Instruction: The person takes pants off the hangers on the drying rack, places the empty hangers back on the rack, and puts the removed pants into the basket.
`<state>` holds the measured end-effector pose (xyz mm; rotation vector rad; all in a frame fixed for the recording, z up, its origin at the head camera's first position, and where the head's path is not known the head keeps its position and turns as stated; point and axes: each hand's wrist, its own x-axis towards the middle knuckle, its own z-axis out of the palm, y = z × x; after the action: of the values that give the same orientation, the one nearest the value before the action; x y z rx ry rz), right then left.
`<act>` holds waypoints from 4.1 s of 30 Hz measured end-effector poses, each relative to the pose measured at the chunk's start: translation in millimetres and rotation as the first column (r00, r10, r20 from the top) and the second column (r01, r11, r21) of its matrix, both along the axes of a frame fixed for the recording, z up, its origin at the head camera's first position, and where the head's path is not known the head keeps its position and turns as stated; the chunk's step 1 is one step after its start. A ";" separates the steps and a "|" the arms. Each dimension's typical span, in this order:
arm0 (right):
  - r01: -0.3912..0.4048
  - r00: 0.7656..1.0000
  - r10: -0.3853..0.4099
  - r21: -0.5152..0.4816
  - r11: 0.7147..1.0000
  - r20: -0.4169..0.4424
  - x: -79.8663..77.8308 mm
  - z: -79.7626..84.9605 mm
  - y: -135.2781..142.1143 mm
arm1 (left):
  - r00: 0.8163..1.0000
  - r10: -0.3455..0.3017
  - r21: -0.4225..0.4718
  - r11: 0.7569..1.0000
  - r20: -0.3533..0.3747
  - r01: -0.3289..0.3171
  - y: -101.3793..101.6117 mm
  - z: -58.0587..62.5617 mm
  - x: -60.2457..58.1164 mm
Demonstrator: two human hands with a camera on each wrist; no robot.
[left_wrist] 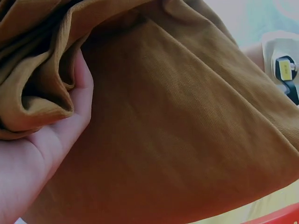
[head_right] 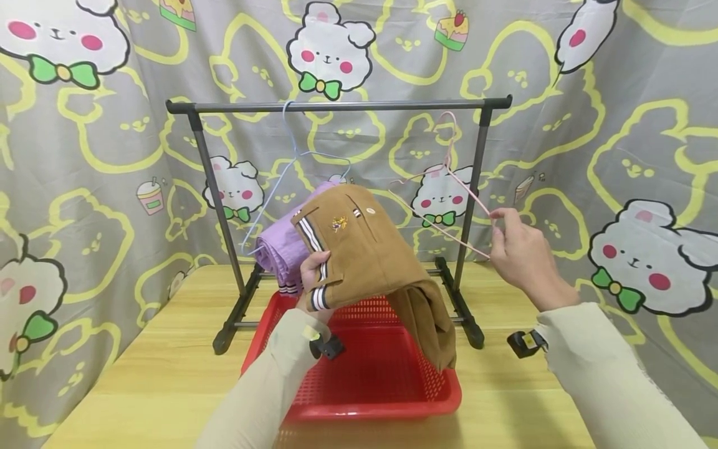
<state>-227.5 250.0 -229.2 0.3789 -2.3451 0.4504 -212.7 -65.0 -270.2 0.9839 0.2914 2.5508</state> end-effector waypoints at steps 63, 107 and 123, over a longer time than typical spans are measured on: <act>-0.002 0.998 0.005 -0.045 0.999 0.068 0.6 8.3 7.2 | 0.975 0.077 -0.367 0.930 0.208 0.005 0.4 -46.7 -28.6; 0.016 0.996 -0.011 -0.056 0.998 0.094 3.7 7.9 9.2 | 0.908 0.156 -0.591 0.798 0.390 0.117 2.3 -43.1 -0.3; 0.009 0.998 -0.006 -0.049 0.999 0.069 1.6 6.8 9.4 | 0.892 0.259 -0.713 0.695 0.370 0.094 -17.1 -50.4 -8.0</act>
<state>-226.0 259.5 -222.4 0.3358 -2.3960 0.5244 -220.7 -82.0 -320.6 0.0681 1.1124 2.2938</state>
